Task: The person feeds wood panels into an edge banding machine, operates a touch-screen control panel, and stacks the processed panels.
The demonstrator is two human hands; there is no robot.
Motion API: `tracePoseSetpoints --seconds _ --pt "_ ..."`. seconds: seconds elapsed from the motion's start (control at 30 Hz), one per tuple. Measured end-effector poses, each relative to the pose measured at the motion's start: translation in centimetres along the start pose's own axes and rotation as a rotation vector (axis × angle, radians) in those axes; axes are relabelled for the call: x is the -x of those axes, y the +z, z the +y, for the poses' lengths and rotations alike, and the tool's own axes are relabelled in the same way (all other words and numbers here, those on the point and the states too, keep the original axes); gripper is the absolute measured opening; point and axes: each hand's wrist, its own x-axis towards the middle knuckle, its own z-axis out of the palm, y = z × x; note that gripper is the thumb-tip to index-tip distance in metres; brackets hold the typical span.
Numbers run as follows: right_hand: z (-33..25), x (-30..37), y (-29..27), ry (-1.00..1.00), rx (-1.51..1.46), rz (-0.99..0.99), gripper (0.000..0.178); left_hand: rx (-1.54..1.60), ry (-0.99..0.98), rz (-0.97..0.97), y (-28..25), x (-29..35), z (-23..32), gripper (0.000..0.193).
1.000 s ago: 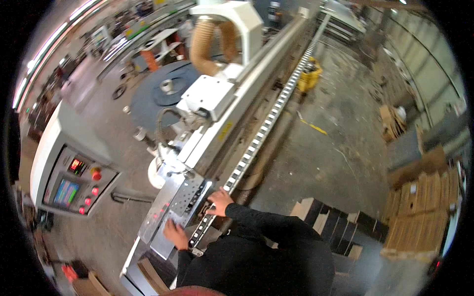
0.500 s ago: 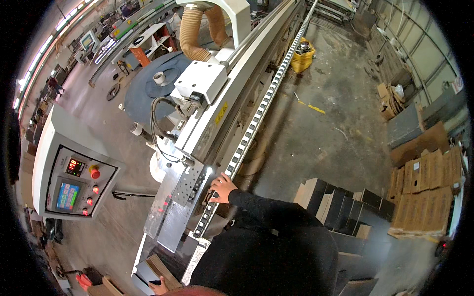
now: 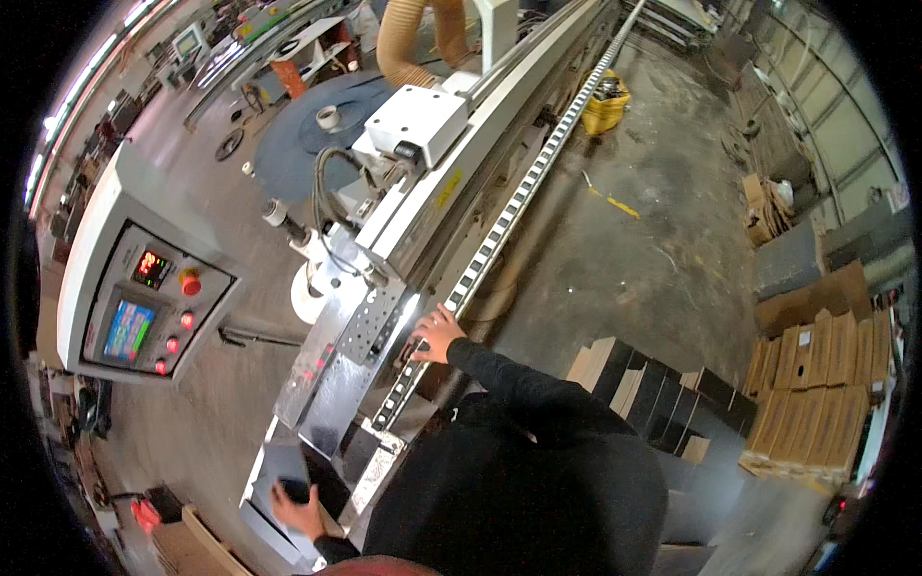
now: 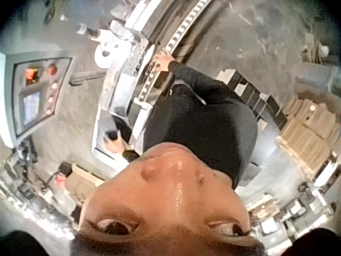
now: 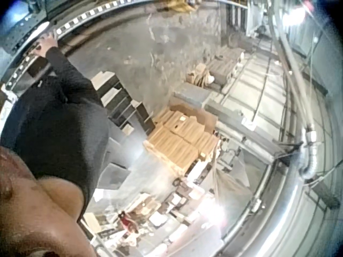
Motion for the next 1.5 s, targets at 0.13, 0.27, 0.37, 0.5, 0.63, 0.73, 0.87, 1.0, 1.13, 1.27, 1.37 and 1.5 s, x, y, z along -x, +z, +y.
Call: tracePoseSetpoints --seconds 0.13,0.27,0.37,0.5,0.63,0.73,0.87,1.0,1.13,1.27,1.37,1.5 --pt "-0.3 -0.8 0.1 0.022 0.076 -0.132 0.073 0.144 0.184 -0.142 4.7 -2.9 8.7 0.099" --pt "-4.0 -1.8 -4.1 0.136 0.253 -0.46 0.085 0.313 0.285 -0.175 10.4 -5.9 14.0 0.092" --pt "-5.1 -0.5 -4.2 0.066 -0.005 -0.071 0.07 0.359 0.366 -0.223 11.9 -8.1 18.7 0.089" --pt "-7.4 -0.3 -3.4 0.17 -0.748 -0.162 0.069 0.307 0.363 -0.179 13.6 -9.1 23.1 0.08" --pt "-8.4 -1.7 -0.4 0.375 -1.363 -0.358 0.074 0.324 0.242 -0.055 14.2 -9.8 24.5 0.082" --pt "-9.8 -2.1 0.0 0.505 -1.726 -0.348 0.086 0.345 0.178 -0.06 13.6 -9.6 24.4 0.084" --pt "-10.8 -2.6 1.2 0.555 -2.06 -0.164 0.066 0.26 0.222 -0.064 13.3 -8.1 20.0 0.079" --pt "-11.6 -2.8 2.1 0.68 -2.009 0.005 0.051 0.163 0.233 -0.131 12.4 -5.8 14.6 0.072" --pt "-10.9 -2.9 3.6 0.762 -2.054 0.134 0.065 0.162 0.245 -0.183 12.3 -5.8 14.0 0.066" --pt "-12.0 -2.2 2.1 0.738 -2.148 0.119 0.086 0.121 0.254 -0.18 13.0 -5.8 14.3 0.067" --pt "-11.6 -2.4 1.0 0.714 -2.214 0.111 0.1 0.078 0.27 -0.199 13.2 -5.9 15.4 0.067" --pt "-9.9 -3.4 -0.4 0.755 -2.277 0.11 0.104 0.057 0.282 -0.193 13.5 -6.1 17.6 0.067"
